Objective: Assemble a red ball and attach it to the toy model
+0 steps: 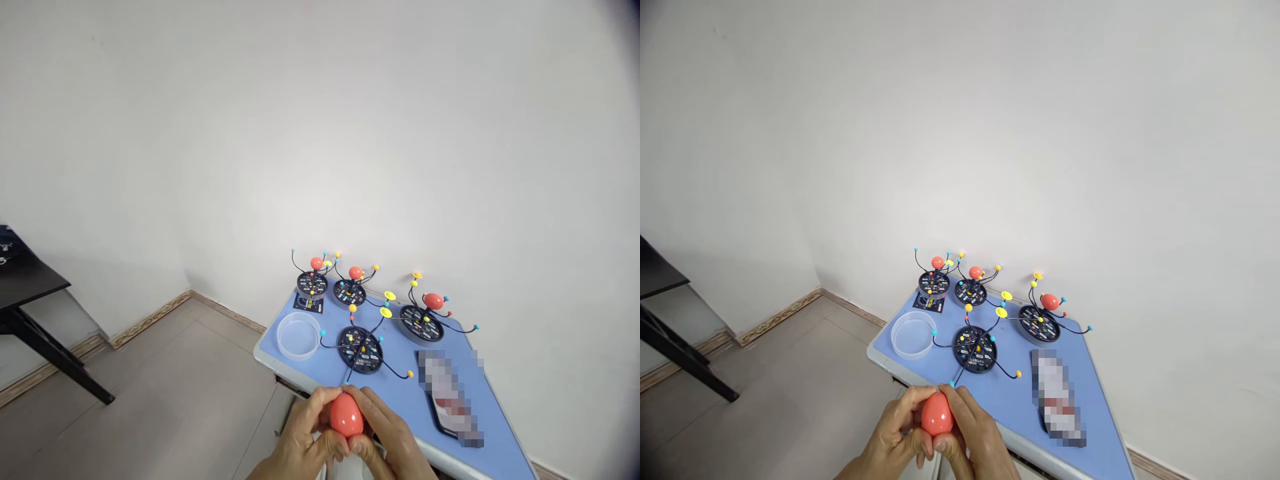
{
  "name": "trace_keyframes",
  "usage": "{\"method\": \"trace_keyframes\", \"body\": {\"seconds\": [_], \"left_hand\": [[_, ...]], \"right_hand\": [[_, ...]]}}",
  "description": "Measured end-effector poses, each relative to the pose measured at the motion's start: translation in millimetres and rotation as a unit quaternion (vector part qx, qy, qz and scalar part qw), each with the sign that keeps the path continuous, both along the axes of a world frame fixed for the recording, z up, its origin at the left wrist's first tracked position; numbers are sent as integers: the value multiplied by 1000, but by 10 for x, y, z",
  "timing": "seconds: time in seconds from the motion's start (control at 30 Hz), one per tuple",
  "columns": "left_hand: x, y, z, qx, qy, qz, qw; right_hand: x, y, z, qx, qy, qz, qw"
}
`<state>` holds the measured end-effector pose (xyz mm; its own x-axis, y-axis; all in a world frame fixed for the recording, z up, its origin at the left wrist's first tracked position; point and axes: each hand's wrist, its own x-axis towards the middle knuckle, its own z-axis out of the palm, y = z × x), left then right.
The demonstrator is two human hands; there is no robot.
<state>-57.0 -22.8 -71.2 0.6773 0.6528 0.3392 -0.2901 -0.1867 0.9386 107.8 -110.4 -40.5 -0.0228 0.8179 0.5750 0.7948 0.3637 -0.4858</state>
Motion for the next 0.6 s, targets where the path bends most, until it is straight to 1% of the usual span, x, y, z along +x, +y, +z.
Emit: {"method": "trace_keyframes", "body": {"seconds": [0.07,0.13,0.2,0.27,0.33,0.4,0.6], "left_hand": [[42,-22,38,-83,-29,-34,996],[71,-35,86,-135,-55,-44,988],[89,-38,137,-168,-66,-50,982],[104,-30,182,-203,-70,-60,975],[122,-13,214,-248,-76,-72,963],[146,11,235,-288,-89,-82,950],[234,57,277,-367,-140,-92,915]], "right_hand": [[-18,22,105,-3,-9,36,999],[-34,58,182,4,-14,62,998],[-38,102,206,14,-20,68,997],[-27,147,193,11,-29,55,998],[-6,182,179,-15,-32,45,998],[17,201,193,-45,-22,48,998],[99,192,335,-113,-17,50,992]]}}
